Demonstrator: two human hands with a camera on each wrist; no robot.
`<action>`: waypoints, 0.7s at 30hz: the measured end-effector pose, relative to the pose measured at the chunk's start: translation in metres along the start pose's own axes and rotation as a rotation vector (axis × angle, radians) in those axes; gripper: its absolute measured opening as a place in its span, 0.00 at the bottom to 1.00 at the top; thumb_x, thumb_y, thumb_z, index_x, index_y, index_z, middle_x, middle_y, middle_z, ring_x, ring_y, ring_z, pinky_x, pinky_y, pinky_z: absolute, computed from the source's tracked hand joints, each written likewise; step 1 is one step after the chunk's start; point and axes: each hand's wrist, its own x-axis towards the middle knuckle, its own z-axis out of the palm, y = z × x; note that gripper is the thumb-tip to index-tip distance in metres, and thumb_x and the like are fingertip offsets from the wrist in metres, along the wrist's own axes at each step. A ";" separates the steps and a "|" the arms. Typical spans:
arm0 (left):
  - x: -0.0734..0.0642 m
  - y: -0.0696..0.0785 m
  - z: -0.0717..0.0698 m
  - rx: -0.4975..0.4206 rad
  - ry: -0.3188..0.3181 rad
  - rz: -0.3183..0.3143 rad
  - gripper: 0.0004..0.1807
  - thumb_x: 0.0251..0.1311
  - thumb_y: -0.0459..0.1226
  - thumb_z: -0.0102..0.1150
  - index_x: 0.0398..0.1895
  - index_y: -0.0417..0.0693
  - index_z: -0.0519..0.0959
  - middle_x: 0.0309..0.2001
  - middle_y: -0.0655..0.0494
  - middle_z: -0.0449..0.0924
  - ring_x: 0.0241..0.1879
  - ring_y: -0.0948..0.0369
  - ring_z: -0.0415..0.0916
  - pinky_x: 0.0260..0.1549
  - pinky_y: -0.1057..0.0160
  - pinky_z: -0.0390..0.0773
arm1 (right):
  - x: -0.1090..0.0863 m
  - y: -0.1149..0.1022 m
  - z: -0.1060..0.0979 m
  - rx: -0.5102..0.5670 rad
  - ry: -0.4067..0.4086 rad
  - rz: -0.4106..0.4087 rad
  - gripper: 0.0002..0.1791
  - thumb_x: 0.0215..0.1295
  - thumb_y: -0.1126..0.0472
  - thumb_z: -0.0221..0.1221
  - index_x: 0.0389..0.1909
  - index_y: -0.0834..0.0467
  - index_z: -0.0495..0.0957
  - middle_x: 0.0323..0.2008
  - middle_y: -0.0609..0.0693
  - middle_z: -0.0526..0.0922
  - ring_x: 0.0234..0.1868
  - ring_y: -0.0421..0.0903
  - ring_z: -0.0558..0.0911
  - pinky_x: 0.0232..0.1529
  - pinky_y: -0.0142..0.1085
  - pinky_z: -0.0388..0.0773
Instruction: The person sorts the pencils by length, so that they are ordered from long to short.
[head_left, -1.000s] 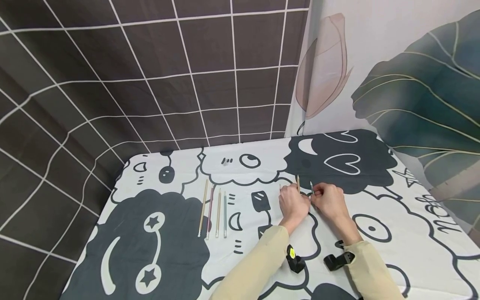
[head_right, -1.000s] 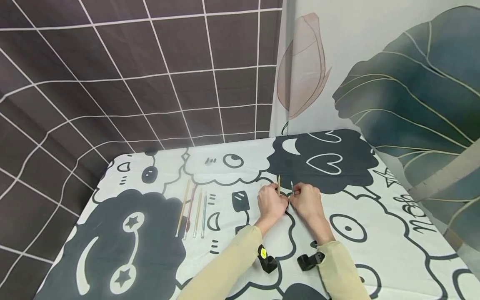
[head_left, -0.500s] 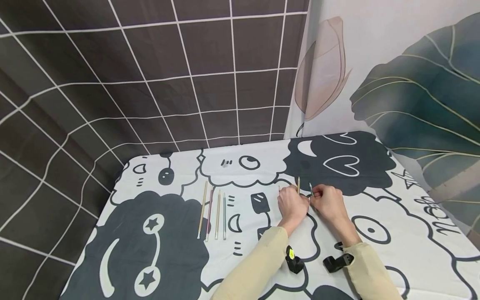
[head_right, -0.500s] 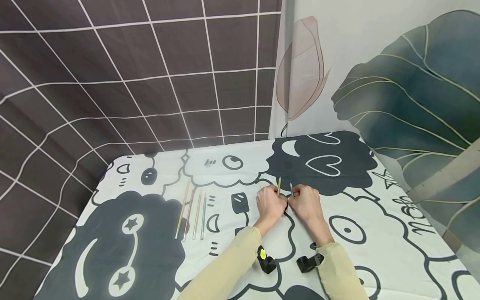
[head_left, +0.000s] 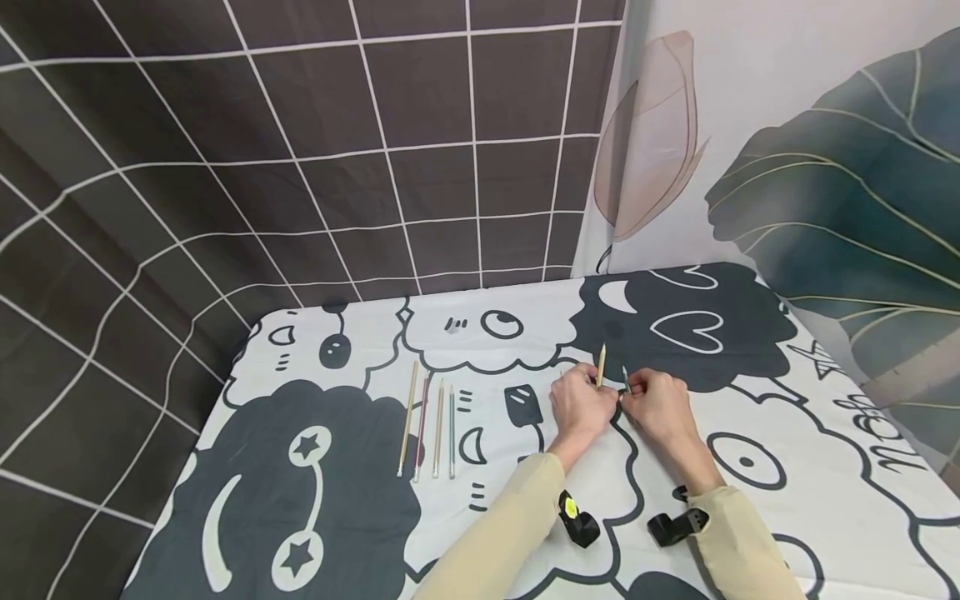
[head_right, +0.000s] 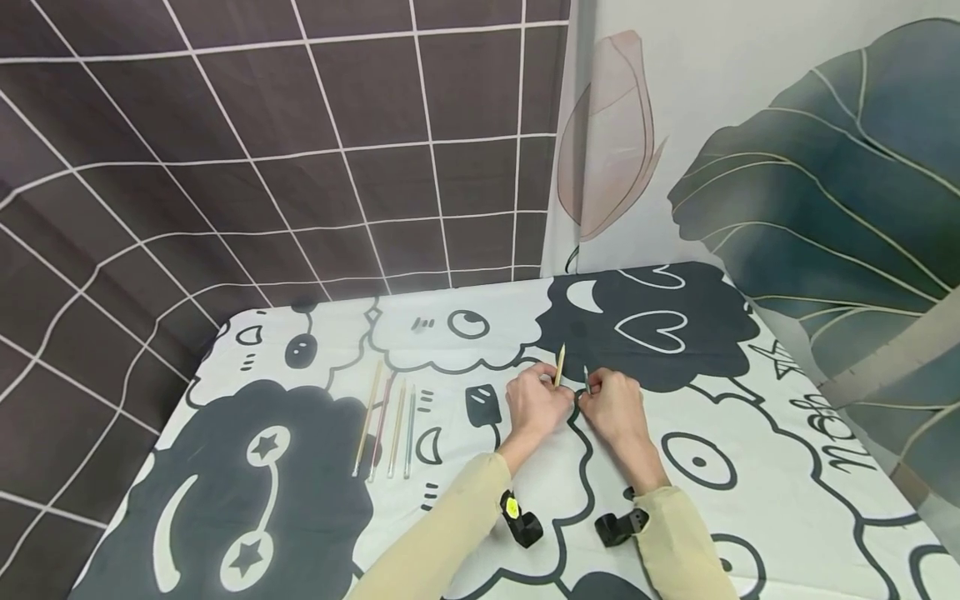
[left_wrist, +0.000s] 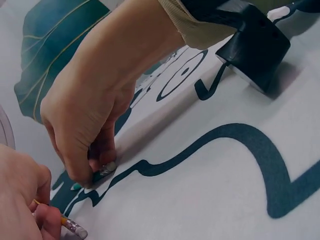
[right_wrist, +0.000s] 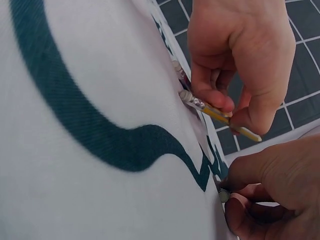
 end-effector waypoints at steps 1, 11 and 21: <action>0.000 0.000 -0.001 0.001 -0.004 -0.007 0.11 0.39 0.31 0.69 0.30 0.50 0.87 0.17 0.67 0.75 0.27 0.58 0.78 0.28 0.60 0.75 | 0.000 0.000 0.000 0.002 0.001 0.000 0.07 0.48 0.72 0.60 0.29 0.70 0.80 0.19 0.51 0.76 0.22 0.50 0.74 0.26 0.41 0.67; 0.002 -0.001 -0.011 0.019 0.022 0.015 0.11 0.39 0.35 0.69 0.30 0.56 0.87 0.16 0.72 0.73 0.22 0.66 0.73 0.26 0.65 0.71 | 0.000 -0.001 0.000 -0.002 0.002 -0.008 0.06 0.48 0.72 0.59 0.29 0.70 0.80 0.19 0.51 0.75 0.22 0.50 0.73 0.26 0.41 0.67; 0.005 -0.007 -0.027 -0.103 0.010 0.038 0.12 0.38 0.32 0.68 0.31 0.50 0.87 0.17 0.67 0.79 0.24 0.66 0.76 0.31 0.65 0.73 | 0.001 -0.004 -0.001 -0.028 -0.016 0.013 0.06 0.47 0.73 0.59 0.28 0.70 0.79 0.18 0.51 0.75 0.22 0.51 0.74 0.26 0.42 0.68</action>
